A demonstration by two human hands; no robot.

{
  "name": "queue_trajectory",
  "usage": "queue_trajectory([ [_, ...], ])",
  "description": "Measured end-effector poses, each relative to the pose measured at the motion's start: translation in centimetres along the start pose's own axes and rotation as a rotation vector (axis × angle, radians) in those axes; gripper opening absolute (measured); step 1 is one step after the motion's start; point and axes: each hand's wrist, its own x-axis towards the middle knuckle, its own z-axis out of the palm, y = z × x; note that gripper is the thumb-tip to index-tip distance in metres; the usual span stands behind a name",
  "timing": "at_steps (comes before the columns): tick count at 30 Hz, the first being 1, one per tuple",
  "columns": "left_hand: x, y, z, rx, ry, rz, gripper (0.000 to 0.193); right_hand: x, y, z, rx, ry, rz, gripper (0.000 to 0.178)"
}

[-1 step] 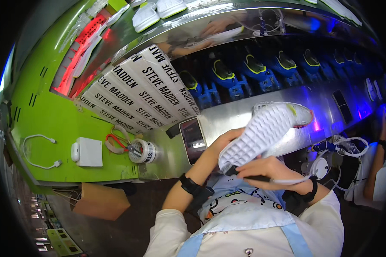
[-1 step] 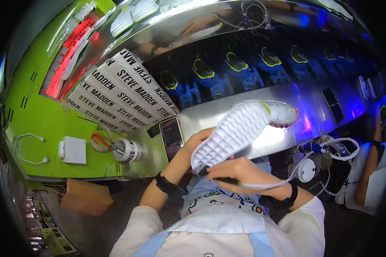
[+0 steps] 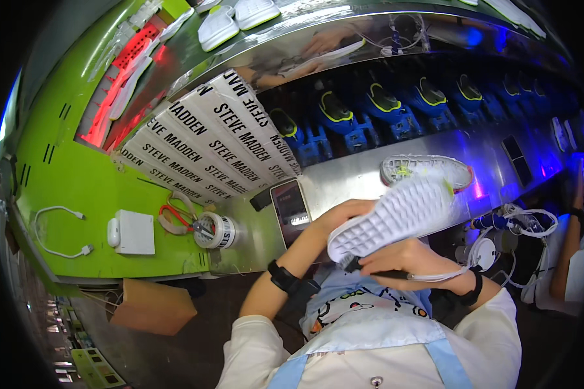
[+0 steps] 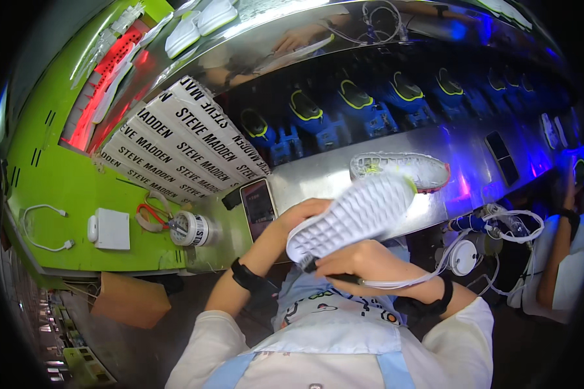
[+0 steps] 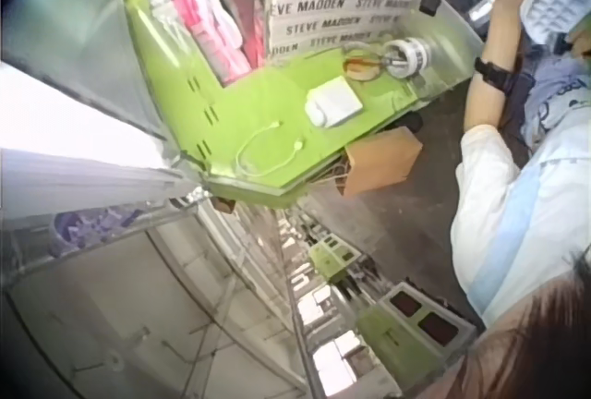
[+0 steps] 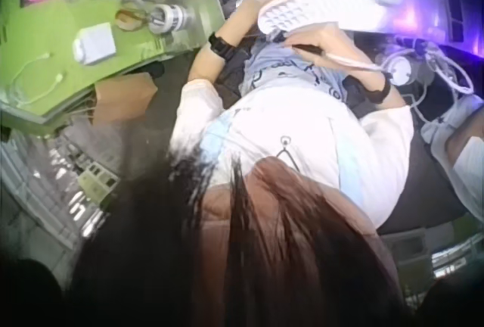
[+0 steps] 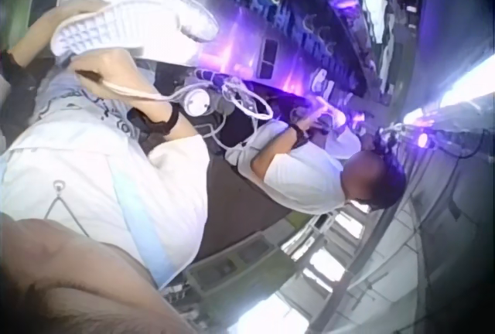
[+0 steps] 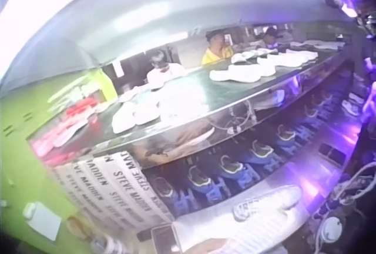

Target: The worker uses a brush to apply glue or adhesive to the bottom surface of white shoe soles on an assembly line.

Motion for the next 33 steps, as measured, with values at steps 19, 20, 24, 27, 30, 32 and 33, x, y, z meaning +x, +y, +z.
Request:
queue_trajectory([
  [19, 0.7, -7.4, -2.3, -0.417, -0.308, 0.404, 0.070, 1.3, 1.0, -1.5, 0.108, 0.670, 0.404, 0.022],
  [20, 0.7, -7.7, -1.8, -0.417, -0.309, 0.397, 0.070, 1.7, 1.6, -0.7, -0.203, 0.710, 0.247, 0.022],
  [24, 2.3, -6.5, -1.3, -0.694, -0.357, 0.477, 0.069, 1.0, 0.9, 2.4, 0.014, 0.360, 0.110, 0.018],
  [27, 1.7, -5.7, -0.5, -0.525, -0.070, 0.575, 0.070, 1.3, 1.3, 0.8, 0.092, 0.517, 0.325, 0.021],
  [30, 2.1, -5.1, -0.3, -0.650, -0.188, 0.493, 0.071, 0.6, 0.6, 2.3, 0.069, 0.283, 0.089, 0.023],
  [32, 1.9, -4.2, -0.3, -0.581, -0.127, 0.505, 0.072, 0.9, 0.2, 1.5, 0.216, 0.166, 0.232, 0.021],
  [33, 1.8, -3.8, 0.0, -0.561, -0.153, 0.469, 0.072, 1.2, 0.7, 0.9, 0.331, 0.287, 0.325, 0.020],
])
